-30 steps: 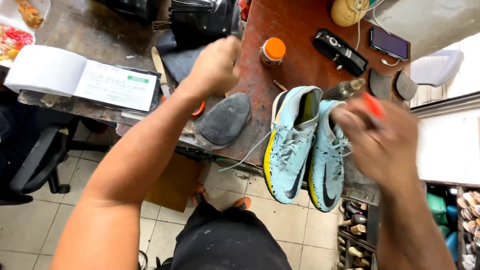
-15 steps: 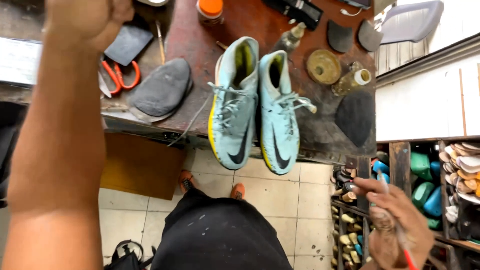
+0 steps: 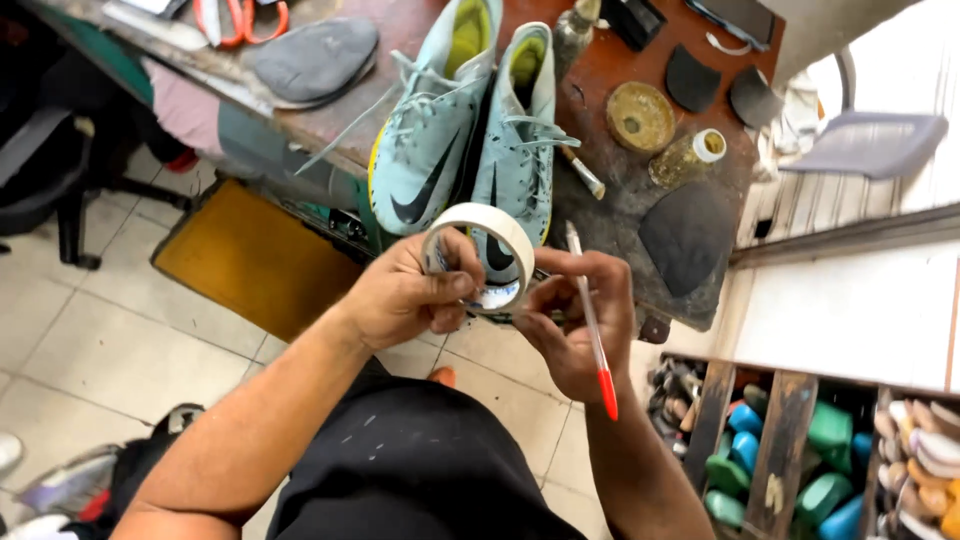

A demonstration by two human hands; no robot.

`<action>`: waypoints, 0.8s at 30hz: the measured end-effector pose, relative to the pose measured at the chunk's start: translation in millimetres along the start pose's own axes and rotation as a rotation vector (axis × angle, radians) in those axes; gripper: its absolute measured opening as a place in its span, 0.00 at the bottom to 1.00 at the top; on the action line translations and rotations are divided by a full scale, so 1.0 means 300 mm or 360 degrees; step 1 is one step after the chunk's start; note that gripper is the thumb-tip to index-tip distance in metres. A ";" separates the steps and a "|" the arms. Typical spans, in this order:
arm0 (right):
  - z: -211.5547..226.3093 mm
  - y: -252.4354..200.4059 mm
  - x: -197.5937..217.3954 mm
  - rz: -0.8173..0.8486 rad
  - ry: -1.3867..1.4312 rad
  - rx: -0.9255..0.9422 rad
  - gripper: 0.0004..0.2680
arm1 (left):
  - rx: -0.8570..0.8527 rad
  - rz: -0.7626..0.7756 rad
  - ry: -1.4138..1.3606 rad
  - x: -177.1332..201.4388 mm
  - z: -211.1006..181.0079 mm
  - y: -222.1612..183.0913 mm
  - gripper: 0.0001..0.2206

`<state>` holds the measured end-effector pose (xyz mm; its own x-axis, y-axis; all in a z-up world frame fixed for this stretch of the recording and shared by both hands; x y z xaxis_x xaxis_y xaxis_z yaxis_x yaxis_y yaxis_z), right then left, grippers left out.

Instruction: Applying adhesive tape and marking shoes for repair at a workbench

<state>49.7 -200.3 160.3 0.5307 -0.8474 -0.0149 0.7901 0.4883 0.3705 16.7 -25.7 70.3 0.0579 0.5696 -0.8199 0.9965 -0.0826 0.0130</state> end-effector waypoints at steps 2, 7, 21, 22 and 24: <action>-0.039 0.018 -0.014 0.0108 0.0145 -0.0011 0.20 | -0.0032 -0.0138 -0.0041 0.003 0.031 -0.042 0.09; -0.064 0.019 -0.091 0.0355 -0.0123 0.0033 0.17 | -0.0455 -0.0525 0.0845 0.046 -0.096 -0.200 0.32; 0.005 -0.019 -0.560 0.0280 -0.0680 0.0998 0.13 | -0.0442 -0.0815 0.1470 0.073 -0.268 -0.495 0.10; 0.049 -0.004 -0.596 0.0334 -0.0676 0.1120 0.15 | -0.0469 -0.0754 0.1470 0.055 -0.311 -0.518 0.08; 0.048 0.018 -0.652 0.0427 -0.0554 0.1080 0.13 | -0.0451 -0.0689 0.1517 0.096 -0.339 -0.546 0.06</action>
<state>-54.4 -34.9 178.6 0.4615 -0.7902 0.4032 0.2315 0.5461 0.8051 -138.9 87.3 102.9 -0.4009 0.9161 -0.0063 0.9142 0.4005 0.0618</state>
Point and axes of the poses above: each hand's wrist, its own y-axis towards the middle knuckle, its own x-axis out of the back of the hand, z = x × y, the point moved 5 cm from there along y, towards the middle knuckle, and after that the axes turned 3 degrees about y, right-handed, at the moved point
